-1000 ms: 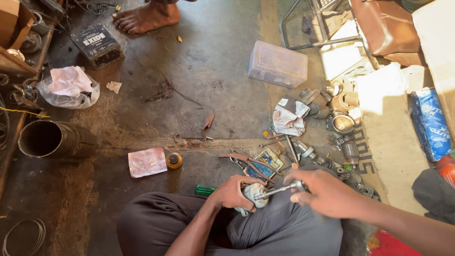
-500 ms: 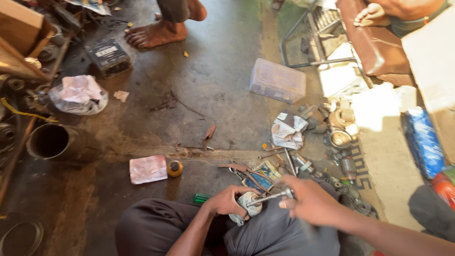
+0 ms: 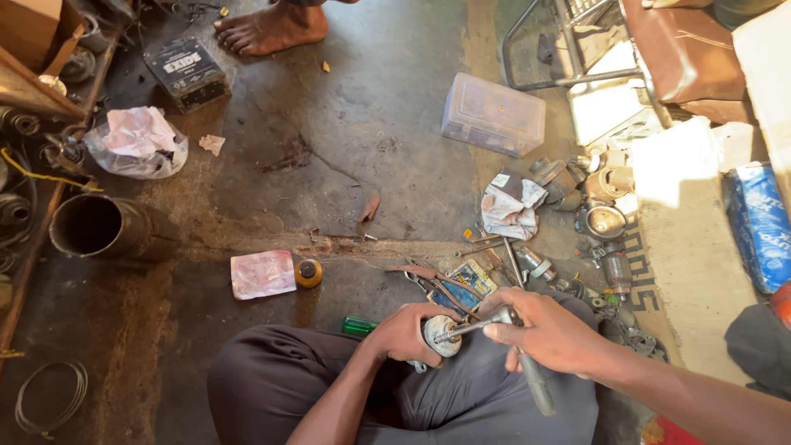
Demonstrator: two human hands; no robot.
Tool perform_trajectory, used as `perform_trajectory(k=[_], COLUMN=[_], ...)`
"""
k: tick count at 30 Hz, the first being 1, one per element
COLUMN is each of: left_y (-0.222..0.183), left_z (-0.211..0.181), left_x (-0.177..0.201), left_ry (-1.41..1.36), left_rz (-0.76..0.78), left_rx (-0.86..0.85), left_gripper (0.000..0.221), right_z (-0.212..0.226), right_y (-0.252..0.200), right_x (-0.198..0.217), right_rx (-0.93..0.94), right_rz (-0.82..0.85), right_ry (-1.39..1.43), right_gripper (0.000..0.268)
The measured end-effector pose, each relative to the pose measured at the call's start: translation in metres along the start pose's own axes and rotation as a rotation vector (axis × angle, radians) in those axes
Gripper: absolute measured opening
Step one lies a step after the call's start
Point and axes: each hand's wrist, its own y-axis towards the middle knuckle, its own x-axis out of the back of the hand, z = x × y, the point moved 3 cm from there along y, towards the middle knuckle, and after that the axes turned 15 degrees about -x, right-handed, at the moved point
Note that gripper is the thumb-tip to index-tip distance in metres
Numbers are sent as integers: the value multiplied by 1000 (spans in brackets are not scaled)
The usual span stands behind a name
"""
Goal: The person sits on the floor and uses a screwdriver to tighten screws on a cylindrical electrical component. They rotate the component to access different sides and continue tightening the screws.
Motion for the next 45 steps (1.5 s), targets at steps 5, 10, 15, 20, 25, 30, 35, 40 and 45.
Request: perform_trajectory(k=[5,10,15,20,25,30,35,40,45], left_y=[-5,-7,-4,-7,-1,3,1,1,1], left_z=[-8,-12,-10,-12,-13,-9,-8,-4,-1], left_x=[11,14,9,5,-9,-11,-8,-5,-5], left_ry=[125,160,196,201,229,235,180,151,158], left_rz=[27,50,98,98,177,188,132,118,153], left_rx=[-26,-13,-42,-82,-189,-131,-154,-101,-89], left_gripper=[78,77,75,73,71,69,70,67,66], right_z=[1,-25,-40,-32,-56,-44,-60,-62,-40], right_y=[-13,16,18,-23,-12,-31,-7,-5,-29], right_x=[-12,-16,-23,-35,-36,-40,-40,-41,-52], right_rx=[977,312,164,1066,10,759,138,102,1005], right_rz=[-563,-148,-15,-745,40,-546,-106,-157,-820], right_ry=[-565,-97,128,-834,50,-462,-67,-6,-796], right_gripper=[33,33,35,64,44,50,54,49,60])
